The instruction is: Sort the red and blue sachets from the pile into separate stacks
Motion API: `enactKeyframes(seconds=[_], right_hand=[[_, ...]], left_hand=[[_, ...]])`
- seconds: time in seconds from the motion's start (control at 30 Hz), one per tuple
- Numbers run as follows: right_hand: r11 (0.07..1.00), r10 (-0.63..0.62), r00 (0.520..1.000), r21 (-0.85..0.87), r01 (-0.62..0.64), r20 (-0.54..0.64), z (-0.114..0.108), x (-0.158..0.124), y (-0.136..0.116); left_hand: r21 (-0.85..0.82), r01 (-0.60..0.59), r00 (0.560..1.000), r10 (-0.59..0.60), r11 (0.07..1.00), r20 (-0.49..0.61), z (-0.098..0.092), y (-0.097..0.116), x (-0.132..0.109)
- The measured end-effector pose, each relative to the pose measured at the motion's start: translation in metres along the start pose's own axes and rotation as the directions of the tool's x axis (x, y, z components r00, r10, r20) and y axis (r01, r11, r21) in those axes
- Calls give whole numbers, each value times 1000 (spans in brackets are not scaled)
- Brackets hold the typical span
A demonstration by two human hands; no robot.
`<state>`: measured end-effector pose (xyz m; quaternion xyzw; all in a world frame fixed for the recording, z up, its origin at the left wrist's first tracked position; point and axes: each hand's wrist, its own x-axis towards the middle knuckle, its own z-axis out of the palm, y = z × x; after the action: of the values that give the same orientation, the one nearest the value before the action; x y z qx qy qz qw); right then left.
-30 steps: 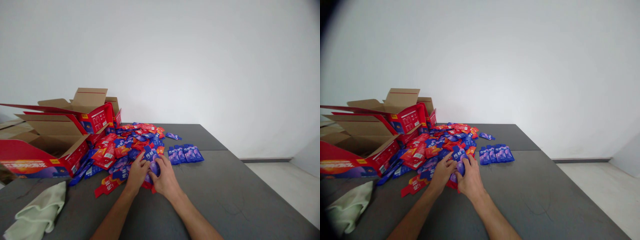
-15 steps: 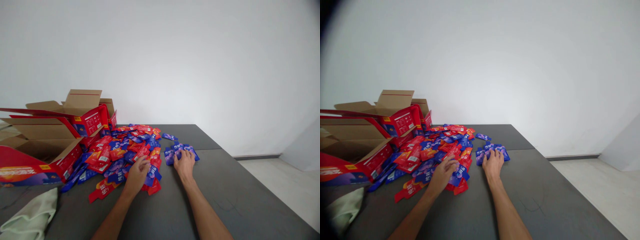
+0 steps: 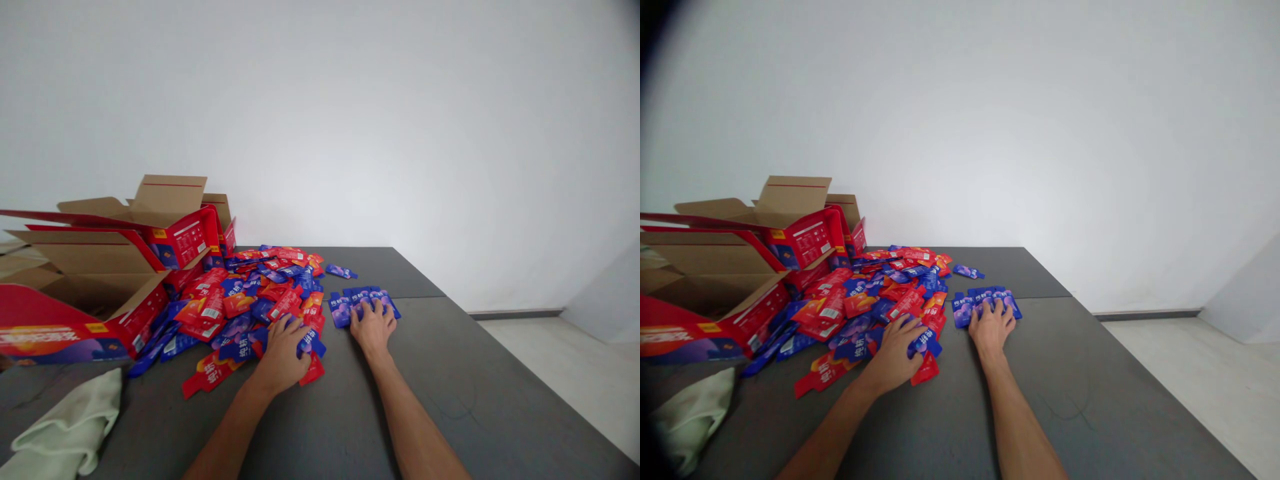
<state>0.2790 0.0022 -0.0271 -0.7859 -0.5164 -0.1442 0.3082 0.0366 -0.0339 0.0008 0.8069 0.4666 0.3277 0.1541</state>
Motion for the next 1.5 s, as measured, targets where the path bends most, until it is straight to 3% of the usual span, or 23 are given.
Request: enactKeyframes(seconds=[0.17,0.27,0.43,0.63,0.8,1.0,1.17,1.27,1.37,1.4,1.5], right_hand=[[967,-170,985,190,170,-13,-16,-7,-23],[829,-400,913,457,322,81,-28,-19,-45],[662,-548,820,685,304,166,-50,-38,-73],[578,-538,827,786,220,164,-61,-37,-76],[449,-430,869,893,-30,245,-56,-35,-76],[249,-237,924,938,-242,301,-60,-31,-78],[131,-205,884,907,-401,420,-59,-32,-79],[169,-322,812,873,-457,487,-61,-36,-80],[297,-460,710,846,-443,533,-62,-40,-82],[333,-469,696,839,-431,544,-61,-41,-83],[378,-400,745,836,-397,534,-56,-43,-83]], left_hand=[[108,-24,997,16,994,74,-2,4,0],[141,-42,995,28,989,94,-3,5,1],[160,-59,996,48,985,73,-6,4,4],[10,2,994,-1,1000,-113,-18,5,11],[-248,103,955,-165,963,-245,-27,10,11],[-518,155,949,-272,841,-158,-25,13,12],[-604,234,934,-348,762,-78,-23,8,12],[-687,248,895,-433,683,-106,-22,3,12],[-754,245,855,-503,609,-129,-22,2,13],[-769,243,846,-517,591,-130,-22,2,13],[-811,249,854,-515,529,-73,-21,7,13]])
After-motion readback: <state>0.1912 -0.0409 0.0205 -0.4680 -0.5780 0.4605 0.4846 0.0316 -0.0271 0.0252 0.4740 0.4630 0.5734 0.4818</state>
